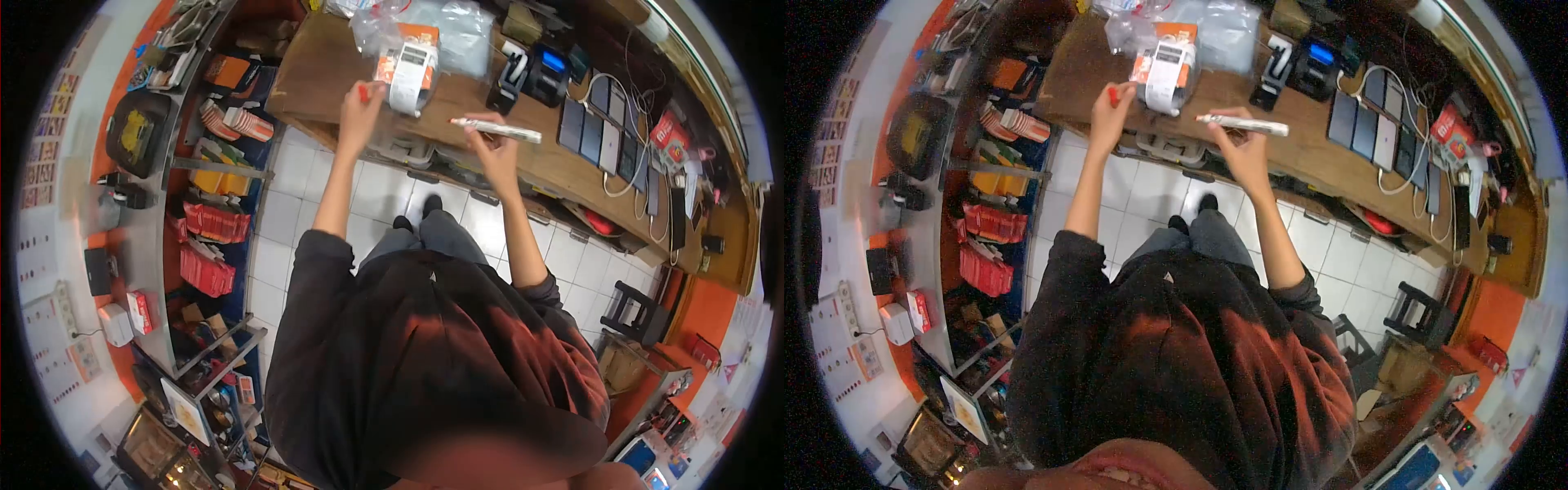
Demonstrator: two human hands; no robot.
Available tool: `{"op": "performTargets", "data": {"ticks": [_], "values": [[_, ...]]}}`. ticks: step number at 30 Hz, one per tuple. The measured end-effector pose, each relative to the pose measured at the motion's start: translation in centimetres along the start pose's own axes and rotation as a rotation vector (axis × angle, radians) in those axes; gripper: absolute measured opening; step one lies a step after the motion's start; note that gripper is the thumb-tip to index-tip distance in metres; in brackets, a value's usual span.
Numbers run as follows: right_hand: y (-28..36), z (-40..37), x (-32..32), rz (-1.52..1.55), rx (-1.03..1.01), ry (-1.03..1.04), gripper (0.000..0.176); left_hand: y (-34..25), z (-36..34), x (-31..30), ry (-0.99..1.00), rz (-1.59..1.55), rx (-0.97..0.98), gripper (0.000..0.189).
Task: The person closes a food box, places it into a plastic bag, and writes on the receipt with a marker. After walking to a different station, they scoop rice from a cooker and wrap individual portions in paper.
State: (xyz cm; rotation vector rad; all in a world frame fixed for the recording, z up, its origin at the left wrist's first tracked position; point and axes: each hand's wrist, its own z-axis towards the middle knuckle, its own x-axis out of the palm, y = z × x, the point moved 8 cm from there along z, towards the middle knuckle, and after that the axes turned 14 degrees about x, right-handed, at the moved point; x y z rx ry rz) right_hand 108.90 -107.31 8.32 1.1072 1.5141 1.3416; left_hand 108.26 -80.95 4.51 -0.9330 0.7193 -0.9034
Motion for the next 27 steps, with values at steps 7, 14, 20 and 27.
{"op": "performTargets", "data": {"ticks": [7, 14, 20, 27], "values": [[-1.1, 12.2, 2.6, -0.231, -0.074, 0.097, 0.013, 5.1, 8.7, 4.9, 0.171, 0.448, 0.104, 0.030], [-1.4, 16.5, 5.6, -0.289, -0.046, 0.205, 0.013, 8.9, 8.4, 4.8, 0.021, -0.058, -0.184, 0.042], [-1.3, 17.2, 6.2, -0.433, -0.103, 0.230, 0.015, 9.3, 8.2, 4.9, -0.005, -0.010, -0.064, 0.044], [-2.6, 17.5, 5.9, -0.485, -0.096, 0.240, 0.014, 8.6, 8.3, 4.7, 0.021, 0.084, -0.009, 0.045]]}}
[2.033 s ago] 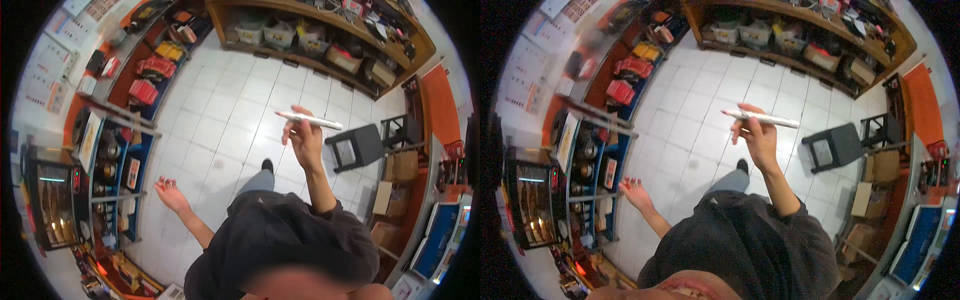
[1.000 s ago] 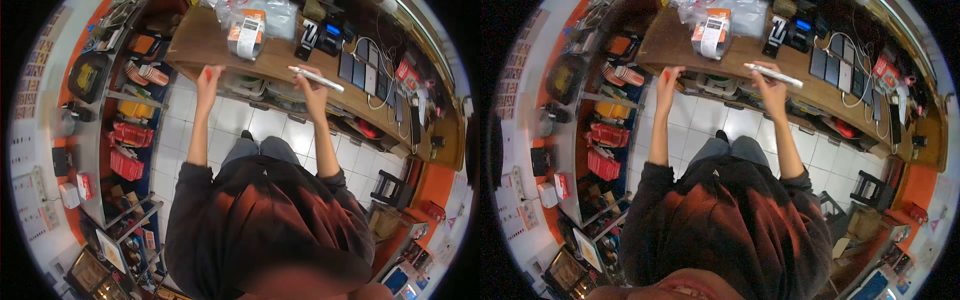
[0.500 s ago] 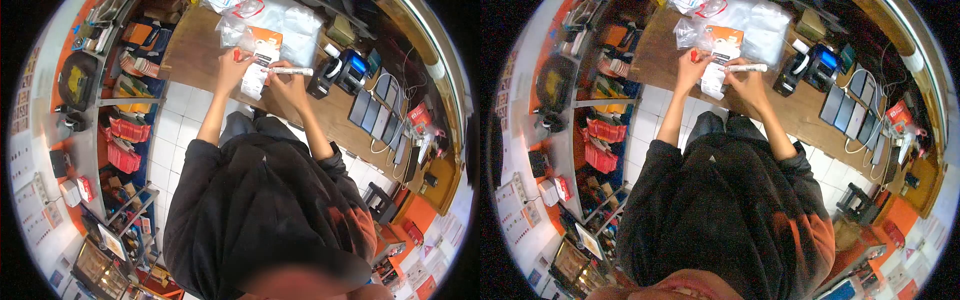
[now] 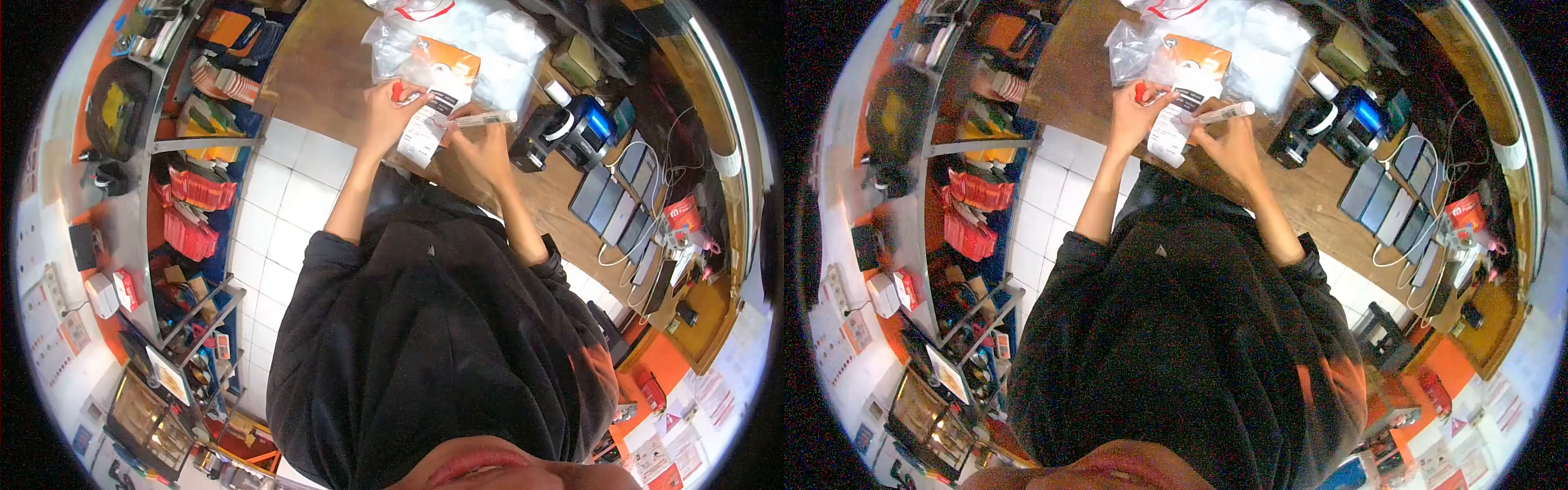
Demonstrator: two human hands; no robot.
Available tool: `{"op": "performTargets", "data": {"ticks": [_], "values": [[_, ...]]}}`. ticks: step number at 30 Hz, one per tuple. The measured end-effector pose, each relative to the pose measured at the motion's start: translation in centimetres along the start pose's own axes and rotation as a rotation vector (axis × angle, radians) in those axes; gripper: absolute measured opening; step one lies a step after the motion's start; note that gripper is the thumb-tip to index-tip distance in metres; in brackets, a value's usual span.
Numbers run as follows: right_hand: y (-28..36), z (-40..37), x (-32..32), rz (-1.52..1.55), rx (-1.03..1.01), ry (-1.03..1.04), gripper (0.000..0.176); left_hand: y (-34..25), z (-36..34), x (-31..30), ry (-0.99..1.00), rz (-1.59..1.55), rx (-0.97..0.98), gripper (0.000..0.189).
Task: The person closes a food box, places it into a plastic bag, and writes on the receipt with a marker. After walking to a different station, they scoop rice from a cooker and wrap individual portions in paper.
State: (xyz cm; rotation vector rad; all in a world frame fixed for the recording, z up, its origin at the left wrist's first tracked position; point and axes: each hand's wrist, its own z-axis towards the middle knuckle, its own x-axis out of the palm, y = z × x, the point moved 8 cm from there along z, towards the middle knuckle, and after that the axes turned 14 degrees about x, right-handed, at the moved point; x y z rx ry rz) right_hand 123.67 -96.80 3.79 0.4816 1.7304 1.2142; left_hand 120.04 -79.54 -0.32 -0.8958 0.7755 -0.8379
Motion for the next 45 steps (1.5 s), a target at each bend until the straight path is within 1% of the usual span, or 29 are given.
{"op": "performTargets", "data": {"ticks": [4, 7, 9, 10, 12, 16, 18, 19, 20, 22, 24, 25, 27, 28, 29, 30, 32, 33, 34, 35, 36, 37, 38, 39, 40, 43, 45], "values": [[0.8, 0.0, -0.3, 0.073, 0.038, -0.011, 0.015, -0.4, 0.1, 0.0, 0.011, 0.040, -0.014, 0.044], [1.1, 0.2, -0.2, 0.053, 0.001, 0.027, 0.018, -0.1, 0.2, 0.1, 0.016, 0.046, -0.045, 0.044], [1.2, 0.2, -0.3, 0.075, 0.060, 0.005, 0.020, -0.2, 0.1, 0.0, 0.018, 0.053, -0.063, 0.044], [1.1, 0.2, -0.4, 0.073, 0.060, 0.007, 0.020, -0.4, 0.1, 0.0, 0.015, 0.047, -0.038, 0.044], [1.3, 0.3, -0.5, -0.057, -0.040, -0.016, 0.020, -0.4, 0.2, 0.0, 0.008, 0.042, -0.012, 0.044], [1.0, 0.3, -0.6, 0.005, -0.024, -0.040, 0.019, -0.2, 0.1, -0.1, 0.004, 0.038, 0.007, 0.045], [1.7, 0.3, -0.7, 0.018, -0.038, -0.088, 0.013, -0.3, 0.1, 0.1, -0.001, 0.025, 0.004, 0.045], [1.4, 0.3, -0.9, 0.018, -0.038, -0.088, 0.013, -0.4, 0.0, -0.1, -0.039, -0.004, 0.020, 0.027], [0.7, 0.4, -0.7, -0.035, -0.023, -0.056, 0.013, -0.4, 0.0, -0.3, -0.077, -0.031, 0.036, 0.016], [0.5, 0.5, -0.3, -0.088, -0.010, -0.021, 0.013, -0.5, 0.0, -0.4, -0.080, -0.018, 0.045, 0.016], [0.7, 0.3, -0.7, -0.018, 0.002, -0.074, 0.012, -0.7, 0.0, -0.4, -0.082, -0.008, 0.053, 0.016], [0.7, 0.1, -0.9, -0.019, 0.001, -0.075, 0.012, -0.9, 0.0, -0.4, -0.065, 0.003, 0.047, 0.016], [0.1, -0.2, -1.2, 0.018, 0.072, -0.042, 0.017, -1.4, 0.0, -0.6, -0.046, 0.015, 0.043, 0.016], [0.5, -0.4, -1.1, 0.019, 0.069, -0.044, 0.017, -2.2, 0.1, -1.1, -0.035, 0.127, 0.006, 0.020], [0.8, -0.7, -1.8, 0.243, 0.091, -0.121, 0.016, -2.8, -0.2, -1.5, -0.024, 0.239, -0.030, 0.029], [0.9, -1.1, -2.7, 0.468, 0.113, -0.199, 0.015, -3.4, -0.6, -1.4, -0.023, 0.240, -0.027, 0.029], [2.2, -2.1, -3.1, 0.414, 0.080, -0.192, 0.015, -2.9, -2.4, -2.0, -0.315, -0.171, -0.252, 0.043], [3.2, -2.8, -3.2, 0.358, 0.051, -0.180, 0.015, -3.9, -2.6, -1.8, -0.312, -0.169, -0.251, 0.043], [4.2, -3.4, -2.9, 0.351, 0.059, -0.119, 0.018, -5.0, -2.3, -0.7, -0.319, -0.540, -0.278, 0.040], [4.4, -4.2, -2.2, 0.475, 0.112, -0.069, 0.019, -6.4, -2.1, 0.5, -0.321, -0.911, -0.300, 0.039], [5.5, -4.8, -2.1, 0.342, 0.019, -0.072, 0.019, -7.0, -2.2, 1.1, -0.294, -0.975, -0.339, 0.041], [6.6, -5.2, -2.0, 0.210, -0.073, -0.076, 0.018, -7.7, -2.0, 1.1, -0.294, -0.973, -0.339, 0.041], [8.3, -5.5, -2.3, 0.125, -0.156, -0.132, 0.018, -8.3, -2.1, 1.7, -0.294, -1.059, -0.402, 0.040], [9.3, -5.8, -2.5, 0.159, -0.201, -0.169, 0.019, -8.6, -2.2, 2.2, -0.292, -1.145, -0.468, 0.040], [9.3, -5.9, -2.4, 0.162, -0.187, -0.189, 0.020, -8.6, -2.4, 2.6, -0.272, -1.168, -0.502, 0.039], [9.0, -6.0, -2.5, 0.151, -0.176, -0.236, 0.021, -9.5, -2.6, 3.2, -0.227, -1.205, -0.527, 0.039], [9.0, -5.9, -2.6, 0.137, -0.179, -0.260, 0.021, -9.8, -2.6, 3.6, -0.200, -1.238, -0.509, 0.041]]}}
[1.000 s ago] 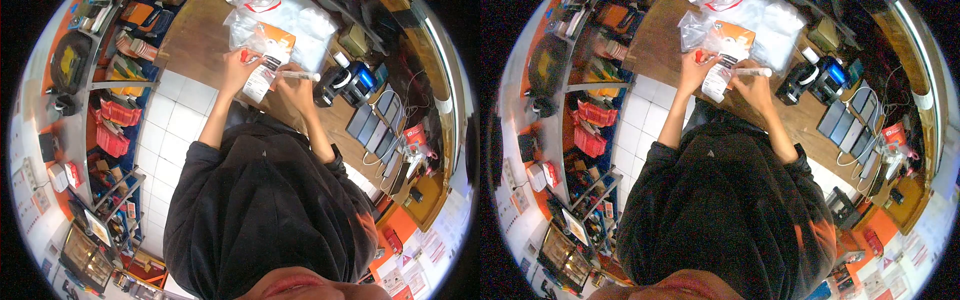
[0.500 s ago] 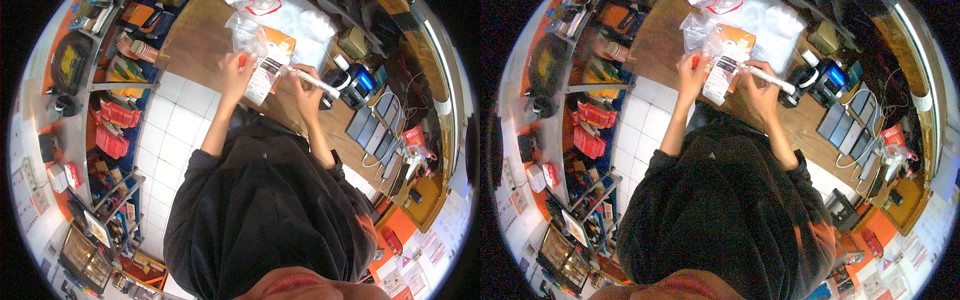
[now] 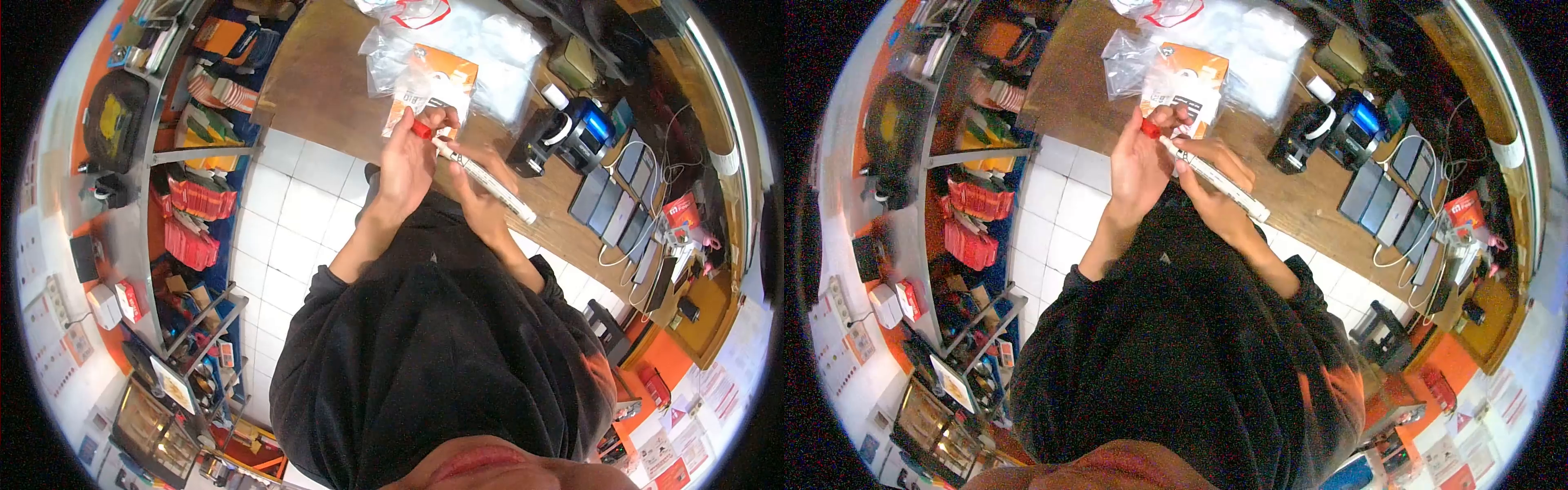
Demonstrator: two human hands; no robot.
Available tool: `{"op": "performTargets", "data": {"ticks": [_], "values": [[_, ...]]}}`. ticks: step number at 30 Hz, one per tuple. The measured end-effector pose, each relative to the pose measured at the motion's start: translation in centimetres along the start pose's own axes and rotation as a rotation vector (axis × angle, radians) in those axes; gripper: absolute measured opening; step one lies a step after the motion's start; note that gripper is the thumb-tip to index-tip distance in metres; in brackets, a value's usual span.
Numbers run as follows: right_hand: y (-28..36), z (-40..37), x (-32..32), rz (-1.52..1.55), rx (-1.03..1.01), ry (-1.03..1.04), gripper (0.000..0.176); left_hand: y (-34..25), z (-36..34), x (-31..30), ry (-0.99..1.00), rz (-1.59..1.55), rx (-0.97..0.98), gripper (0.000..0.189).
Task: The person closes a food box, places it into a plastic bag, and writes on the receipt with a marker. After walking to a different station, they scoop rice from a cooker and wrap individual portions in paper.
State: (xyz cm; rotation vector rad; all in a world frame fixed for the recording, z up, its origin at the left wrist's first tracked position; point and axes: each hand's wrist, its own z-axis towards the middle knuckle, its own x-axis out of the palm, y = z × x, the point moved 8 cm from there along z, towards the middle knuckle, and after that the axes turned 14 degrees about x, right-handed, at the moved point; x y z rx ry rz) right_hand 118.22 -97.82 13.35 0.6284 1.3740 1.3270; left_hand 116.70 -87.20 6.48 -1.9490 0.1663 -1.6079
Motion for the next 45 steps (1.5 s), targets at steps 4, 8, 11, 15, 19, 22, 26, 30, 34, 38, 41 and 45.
{"op": "performTargets", "data": {"ticks": [4, 8, 11, 15, 19, 22, 26, 30, 34, 38, 41, 45], "values": [[-0.3, 0.0, -0.1, 0.005, 0.074, -0.037, 0.022, 0.0, -0.2, 0.7, 0.077, 0.109, 0.014, 0.045], [-0.8, 0.3, 0.1, 0.003, 0.090, -0.068, 0.021, 0.2, 0.1, 0.3, 0.055, 0.109, 0.016, 0.048], [-1.7, 0.1, 0.4, 0.140, 0.240, -0.140, 0.020, -0.2, 0.3, 0.4, 0.088, 0.123, 0.003, 0.049], [-1.5, 0.8, 0.7, 0.103, 0.243, -0.175, 0.020, -0.9, 1.4, 0.7, 0.126, 0.080, -0.047, 0.050], [-0.7, 2.3, 1.3, -0.005, 0.164, -0.189, 0.020, -0.7, 2.8, 1.2, 0.233, 0.072, -0.077, 0.048], [-1.2, 1.3, 1.3, 0.013, 0.217, -0.202, 0.019, -1.5, 2.6, 0.7, 0.294, 0.310, 0.042, 0.042], [-2.7, 1.4, 1.9, 0.089, 0.394, -0.152, 0.020, -2.0, 3.8, 0.3, 0.338, 0.407, 0.053, 0.036], [-3.6, 0.3, 1.6, 0.119, 0.367, -0.177, 0.019, -0.4, 2.8, -0.3, 0.451, 0.338, -0.037, 0.035], [-7.0, 2.2, -2.7, 0.111, 0.458, -0.238, 0.021, 1.0, 3.3, 0.6, 0.525, 0.545, -0.010, 0.041], [-14.7, 9.2, -15.8, 0.168, 0.276, -0.714, 0.021, -6.6, 3.9, -4.8, -0.168, 1.040, 0.575, 0.042], [-23.4, 15.9, -21.7, -0.035, 0.284, -0.678, 0.015, -7.0, 5.8, -8.5, -0.242, 0.960, 0.567, 0.060], [-29.1, 21.4, -22.1, -0.483, 0.473, -0.611, 0.033, -1.5, 9.2, -10.0, 0.093, 1.015, -0.085, 0.052]]}}
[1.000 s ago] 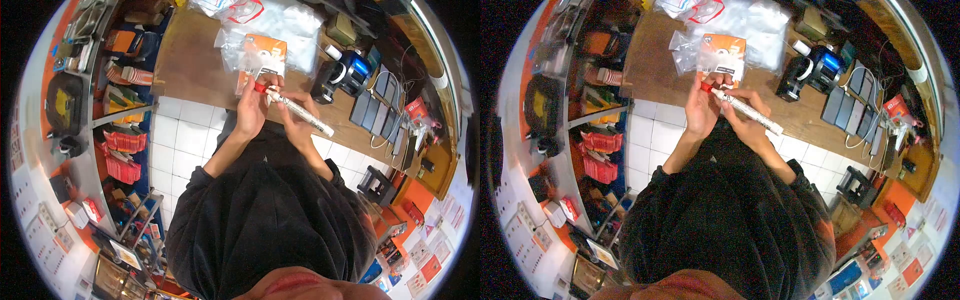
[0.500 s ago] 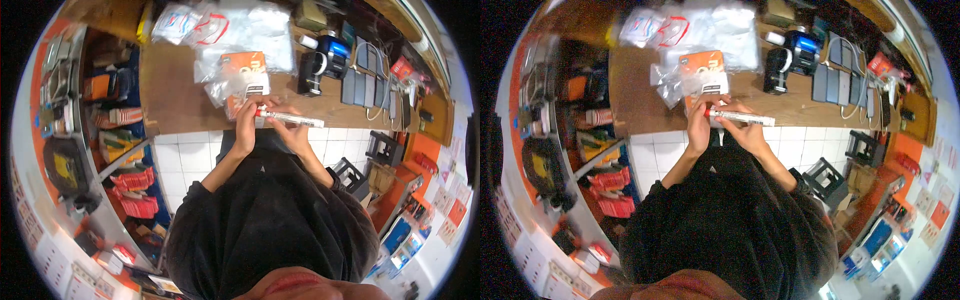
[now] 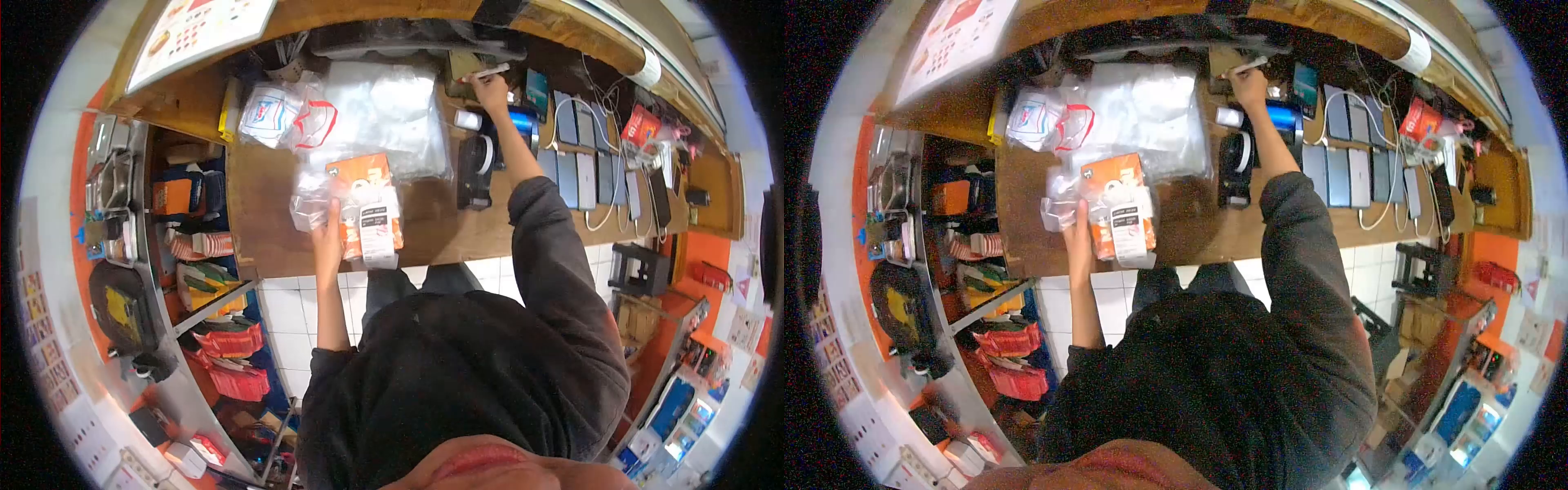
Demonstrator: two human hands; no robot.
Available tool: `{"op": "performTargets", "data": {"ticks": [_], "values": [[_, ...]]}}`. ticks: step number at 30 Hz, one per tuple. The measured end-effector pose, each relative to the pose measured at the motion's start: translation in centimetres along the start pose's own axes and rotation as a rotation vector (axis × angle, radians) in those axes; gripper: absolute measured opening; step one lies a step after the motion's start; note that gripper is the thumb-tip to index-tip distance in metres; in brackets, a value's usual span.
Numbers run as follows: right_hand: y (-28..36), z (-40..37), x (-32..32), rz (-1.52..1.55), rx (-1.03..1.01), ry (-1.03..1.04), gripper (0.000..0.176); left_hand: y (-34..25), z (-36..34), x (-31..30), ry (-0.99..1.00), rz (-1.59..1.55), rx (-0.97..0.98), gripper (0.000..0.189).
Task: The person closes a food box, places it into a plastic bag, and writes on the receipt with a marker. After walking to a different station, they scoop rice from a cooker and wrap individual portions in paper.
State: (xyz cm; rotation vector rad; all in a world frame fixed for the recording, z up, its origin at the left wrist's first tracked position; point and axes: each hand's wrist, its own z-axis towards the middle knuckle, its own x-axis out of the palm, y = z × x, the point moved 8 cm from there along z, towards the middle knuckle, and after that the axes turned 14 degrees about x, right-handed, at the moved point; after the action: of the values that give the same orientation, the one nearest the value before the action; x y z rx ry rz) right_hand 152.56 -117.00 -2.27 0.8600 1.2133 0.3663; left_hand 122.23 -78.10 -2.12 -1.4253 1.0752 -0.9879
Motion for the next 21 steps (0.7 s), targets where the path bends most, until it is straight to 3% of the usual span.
{"op": "performTargets", "data": {"ticks": [3, 5, 7, 8, 9, 11, 12, 14, 17, 19, 20, 21], "values": [[-0.1, 0.9, 0.4, -0.139, 0.045, -0.039, 0.041, 0.0, 1.9, 0.8, -0.077, 0.175, 0.206, 0.047], [3.5, -3.4, -4.6, -0.135, -0.091, -0.271, 0.046, -3.1, 0.6, 4.1, -0.145, 0.107, 0.253, 0.040], [9.5, -11.4, -6.2, 0.027, -0.494, 0.245, 0.057, -12.0, -1.2, 9.4, -0.004, 0.520, 0.643, 0.029], [11.3, -16.0, -6.6, 0.274, -0.572, 0.598, 0.055, -15.9, -1.9, 12.1, 0.070, 0.582, 0.694, 0.021], [14.7, -20.6, -9.1, 0.137, -0.655, 0.877, 0.051, -18.2, -2.0, 13.3, 0.070, 0.584, 0.702, 0.021], [17.9, -24.7, -12.6, 0.239, -0.937, 0.918, 0.046, -21.8, -3.8, 18.3, 0.361, 0.737, 0.934, 0.020], [17.9, -24.1, -14.0, 0.239, -0.938, 0.914, 0.046, -23.7, -4.1, 19.6, 0.362, 0.736, 0.938, 0.020], [18.5, -23.0, -16.7, 0.138, -1.101, 0.901, 0.039, -28.2, -5.7, 23.3, 0.494, 0.759, 1.229, 0.025], [19.2, -18.7, -26.7, 0.090, -1.048, 0.744, 0.032, -32.8, -6.7, 27.5, 0.511, 0.564, 1.417, 0.038], [17.9, -13.9, -34.6, 0.073, -0.914, 0.485, 0.024, -36.4, -6.3, 29.0, 0.406, -0.041, 1.328, 0.056], [17.8, -11.9, -39.4, 0.079, -0.843, 0.358, 0.023, -37.7, -6.4, 29.0, 0.406, -0.005, 1.376, 0.066], [18.3, -9.8, -44.7, 0.103, -0.774, 0.200, 0.023, -37.9, -6.2, 28.7, 0.308, -0.034, 1.357, 0.060]]}}
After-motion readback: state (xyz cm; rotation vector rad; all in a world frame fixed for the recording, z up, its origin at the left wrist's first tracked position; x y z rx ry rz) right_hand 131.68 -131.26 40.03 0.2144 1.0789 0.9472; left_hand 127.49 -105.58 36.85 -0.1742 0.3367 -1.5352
